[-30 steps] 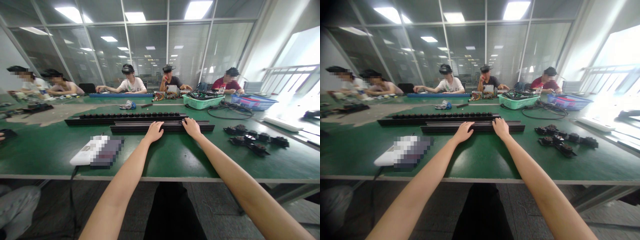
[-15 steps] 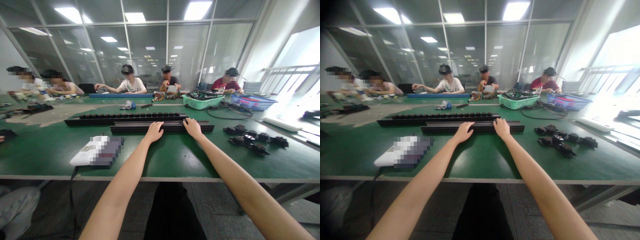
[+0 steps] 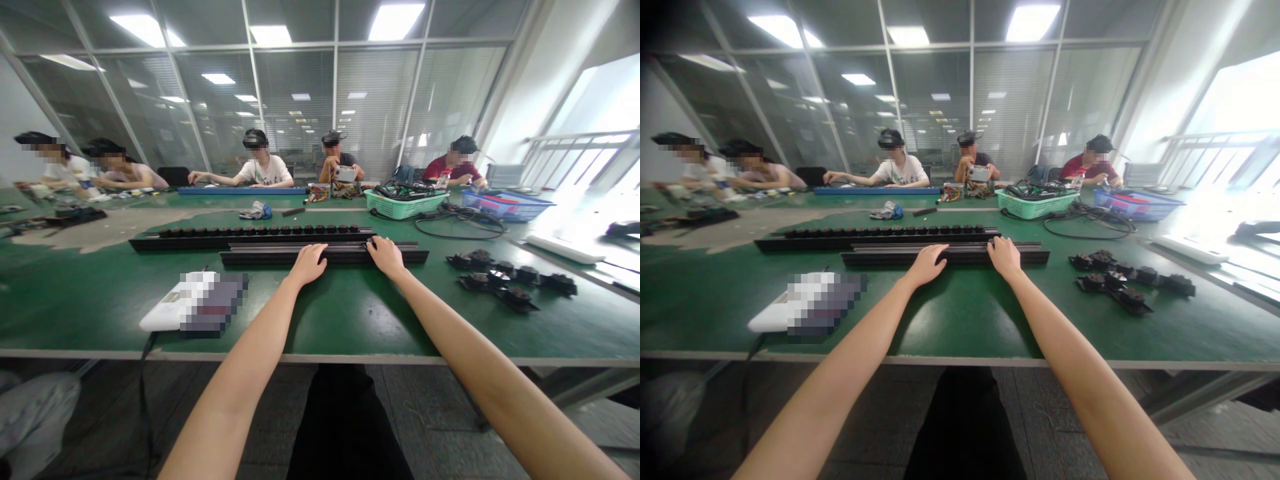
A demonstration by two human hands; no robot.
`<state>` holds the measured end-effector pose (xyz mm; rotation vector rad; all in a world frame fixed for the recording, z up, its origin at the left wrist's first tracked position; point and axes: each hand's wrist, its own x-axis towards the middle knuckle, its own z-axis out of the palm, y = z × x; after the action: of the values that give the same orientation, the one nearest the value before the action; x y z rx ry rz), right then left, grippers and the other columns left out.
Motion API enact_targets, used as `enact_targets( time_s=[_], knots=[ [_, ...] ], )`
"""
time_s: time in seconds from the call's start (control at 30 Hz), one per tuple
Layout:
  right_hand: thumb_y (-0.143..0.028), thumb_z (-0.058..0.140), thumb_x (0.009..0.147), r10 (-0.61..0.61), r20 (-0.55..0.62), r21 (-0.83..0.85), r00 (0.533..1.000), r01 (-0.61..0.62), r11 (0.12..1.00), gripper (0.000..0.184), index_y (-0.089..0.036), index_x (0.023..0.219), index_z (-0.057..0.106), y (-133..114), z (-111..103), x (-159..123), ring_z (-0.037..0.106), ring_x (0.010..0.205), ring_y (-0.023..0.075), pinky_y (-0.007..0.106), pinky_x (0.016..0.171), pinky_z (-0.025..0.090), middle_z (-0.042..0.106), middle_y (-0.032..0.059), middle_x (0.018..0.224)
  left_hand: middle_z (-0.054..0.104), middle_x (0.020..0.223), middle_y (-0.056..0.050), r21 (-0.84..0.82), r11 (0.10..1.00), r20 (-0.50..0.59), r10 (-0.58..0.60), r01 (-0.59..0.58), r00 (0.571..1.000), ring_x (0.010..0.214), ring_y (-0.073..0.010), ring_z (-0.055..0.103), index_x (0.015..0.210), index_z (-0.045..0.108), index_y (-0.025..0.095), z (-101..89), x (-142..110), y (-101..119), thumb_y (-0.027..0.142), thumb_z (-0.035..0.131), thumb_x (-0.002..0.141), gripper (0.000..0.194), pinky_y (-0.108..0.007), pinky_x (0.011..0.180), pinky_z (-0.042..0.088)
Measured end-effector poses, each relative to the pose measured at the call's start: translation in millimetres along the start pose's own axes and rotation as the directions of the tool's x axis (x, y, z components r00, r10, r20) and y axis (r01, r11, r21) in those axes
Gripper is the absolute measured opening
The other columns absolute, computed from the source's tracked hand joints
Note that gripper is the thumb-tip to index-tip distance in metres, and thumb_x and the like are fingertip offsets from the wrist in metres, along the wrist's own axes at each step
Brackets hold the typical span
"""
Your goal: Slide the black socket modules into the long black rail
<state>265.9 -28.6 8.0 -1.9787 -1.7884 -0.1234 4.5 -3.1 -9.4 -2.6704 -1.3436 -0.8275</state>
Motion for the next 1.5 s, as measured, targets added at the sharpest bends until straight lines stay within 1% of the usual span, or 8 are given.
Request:
enact_targets(
  time_s=[0.1,0.3,0.57,0.77,0.93,1.1,1.27,1.5],
  knots=[
    [-0.035,0.041,0.112,0.003,0.001,-0.003,1.000,-0.003,1.000,0.035,-0.020,0.121,0.070,-0.2,-0.3,-0.2,0.063,0.124,0.0279,0.034,0.096,0.049,0.074,0.0150,0.128,0.064,0.155,-0.013,-0.005,1.000,-0.006,-0.002,0.002,1.000,0.146,-0.0285,0.058,0.149,0.060,0.018,-0.4,-0.1,-0.3,0.022,0.055,0.098,0.052,-0.049,0.127,0.041],
    [-0.034,0.041,0.112,0.006,-0.008,-0.011,1.000,-0.006,1.000,0.035,-0.019,0.123,0.070,0.3,-1.8,-1.9,0.064,0.124,0.0284,0.034,0.096,0.049,0.074,0.0156,0.128,0.063,0.155,-0.016,0.006,1.000,0.012,-0.010,0.010,1.000,0.147,-0.0279,0.057,0.150,0.060,0.013,-2.2,-0.5,1.8,0.022,0.054,0.099,0.052,-0.046,0.129,0.039],
    [-0.035,0.042,0.110,0.060,-0.012,-0.029,0.998,-0.061,0.998,0.036,-0.019,0.122,0.072,0.2,-4.6,-3.5,0.067,0.118,0.0286,0.034,0.090,0.050,0.075,0.0169,0.123,0.065,0.154,-0.013,0.005,1.000,-0.002,-0.008,0.008,1.000,0.146,-0.0279,0.059,0.149,0.061,0.018,-1.5,-0.7,1.5,0.022,0.055,0.098,0.052,-0.048,0.127,0.041],
    [-0.036,0.044,0.109,0.076,-0.037,-0.042,0.996,-0.077,0.996,0.037,-0.018,0.121,0.074,0.9,-5.2,-4.0,0.069,0.115,0.0294,0.034,0.087,0.051,0.076,0.0177,0.120,0.062,0.156,-0.018,0.019,1.000,0.034,-0.023,0.022,0.999,0.149,-0.0289,0.056,0.151,0.058,0.008,-5.2,-1.2,6.5,0.021,0.054,0.099,0.053,-0.044,0.129,0.037],
    [-0.037,0.046,0.108,0.071,-0.049,-0.062,0.996,-0.074,0.995,0.037,-0.018,0.122,0.075,3.4,-6.5,-4.1,0.070,0.116,0.0298,0.035,0.088,0.052,0.076,0.0176,0.120,0.062,0.157,-0.016,0.017,1.000,0.028,-0.027,0.027,0.999,0.148,-0.0283,0.056,0.151,0.059,0.013,-4.9,-1.2,6.2,0.021,0.054,0.099,0.053,-0.046,0.128,0.038],
    [-0.036,0.045,0.108,0.080,-0.035,0.002,0.996,-0.080,0.997,0.039,-0.018,0.130,0.072,7.2,-6.0,-4.0,0.071,0.114,0.0291,0.035,0.089,0.052,0.077,0.0161,0.123,0.063,0.157,-0.013,0.012,1.000,0.015,-0.018,0.018,1.000,0.147,-0.0284,0.057,0.150,0.059,0.018,-3.3,-1.4,3.7,0.023,0.055,0.099,0.052,-0.047,0.127,0.040],
    [-0.036,0.044,0.109,0.075,-0.026,0.011,0.997,-0.075,0.997,0.039,-0.019,0.130,0.072,9.0,-6.9,-4.4,0.069,0.118,0.0286,0.033,0.090,0.051,0.076,0.0155,0.125,0.062,0.157,-0.015,0.023,0.999,0.031,-0.027,0.027,0.999,0.148,-0.0284,0.057,0.151,0.059,0.013,-4.8,-1.0,5.6,0.022,0.055,0.099,0.053,-0.045,0.128,0.039],
    [-0.037,0.043,0.110,0.078,-0.013,-0.017,0.997,-0.078,0.997,0.039,-0.019,0.128,0.073,11.6,-6.6,-1.9,0.069,0.117,0.0281,0.032,0.088,0.050,0.076,0.0146,0.124,0.061,0.158,-0.016,0.040,0.999,0.043,-0.037,0.035,0.998,0.149,-0.0277,0.056,0.152,0.057,0.011,-5.8,-1.1,7.8,0.021,0.054,0.100,0.053,-0.044,0.129,0.037]
  ],
)
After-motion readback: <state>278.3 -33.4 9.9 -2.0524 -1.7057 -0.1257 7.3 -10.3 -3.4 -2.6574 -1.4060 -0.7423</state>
